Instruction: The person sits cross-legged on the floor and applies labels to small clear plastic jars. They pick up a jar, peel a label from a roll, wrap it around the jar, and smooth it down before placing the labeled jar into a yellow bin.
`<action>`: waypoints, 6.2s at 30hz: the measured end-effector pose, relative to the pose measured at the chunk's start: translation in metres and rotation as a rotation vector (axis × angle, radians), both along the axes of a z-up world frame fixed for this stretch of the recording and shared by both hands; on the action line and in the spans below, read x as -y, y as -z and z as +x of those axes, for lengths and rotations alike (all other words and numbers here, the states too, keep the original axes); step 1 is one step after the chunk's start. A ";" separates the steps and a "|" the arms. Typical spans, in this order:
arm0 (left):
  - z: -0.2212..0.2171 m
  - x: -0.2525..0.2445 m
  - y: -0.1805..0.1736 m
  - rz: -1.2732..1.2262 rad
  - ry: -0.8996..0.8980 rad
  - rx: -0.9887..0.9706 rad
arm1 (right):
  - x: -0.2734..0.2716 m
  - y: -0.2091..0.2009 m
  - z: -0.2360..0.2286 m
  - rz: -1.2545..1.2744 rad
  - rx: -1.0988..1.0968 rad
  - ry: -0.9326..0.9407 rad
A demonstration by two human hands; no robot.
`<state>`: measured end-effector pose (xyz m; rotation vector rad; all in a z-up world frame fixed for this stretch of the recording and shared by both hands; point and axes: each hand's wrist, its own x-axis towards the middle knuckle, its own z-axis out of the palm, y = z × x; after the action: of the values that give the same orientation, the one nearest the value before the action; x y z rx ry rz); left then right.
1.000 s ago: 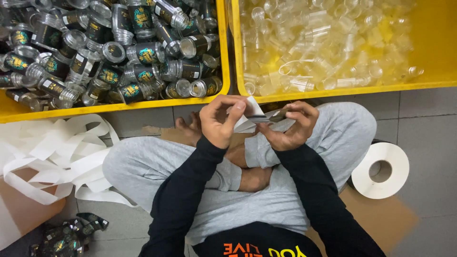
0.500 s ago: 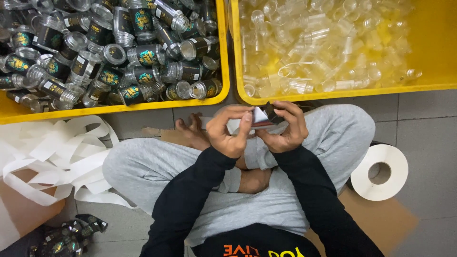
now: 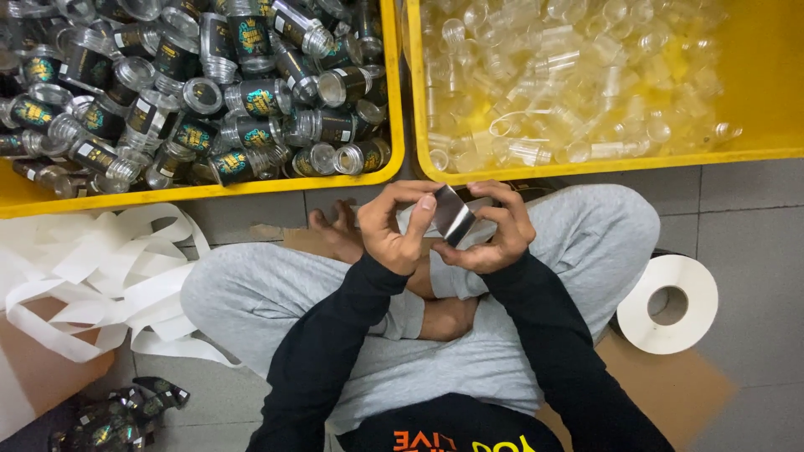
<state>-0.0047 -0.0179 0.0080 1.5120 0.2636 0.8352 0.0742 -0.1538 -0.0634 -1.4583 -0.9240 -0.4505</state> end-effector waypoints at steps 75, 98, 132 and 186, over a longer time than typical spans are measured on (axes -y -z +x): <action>-0.005 -0.050 0.030 -0.528 0.614 0.373 | -0.011 0.023 0.187 -1.635 -0.463 -0.308; 0.000 -0.052 0.039 -0.497 0.641 0.340 | 0.002 0.052 0.191 -1.702 -0.257 -0.248; 0.005 -0.040 -0.001 0.028 0.467 0.107 | 0.004 -0.044 0.144 -0.386 -0.893 -0.855; 0.008 -0.032 0.005 0.172 0.283 0.078 | -0.022 -0.050 0.102 -0.125 -1.213 -0.800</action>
<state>0.0036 0.0145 0.0031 1.6267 -0.0819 0.7018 0.1759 -0.1315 -0.0132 -1.0400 -0.4332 1.0107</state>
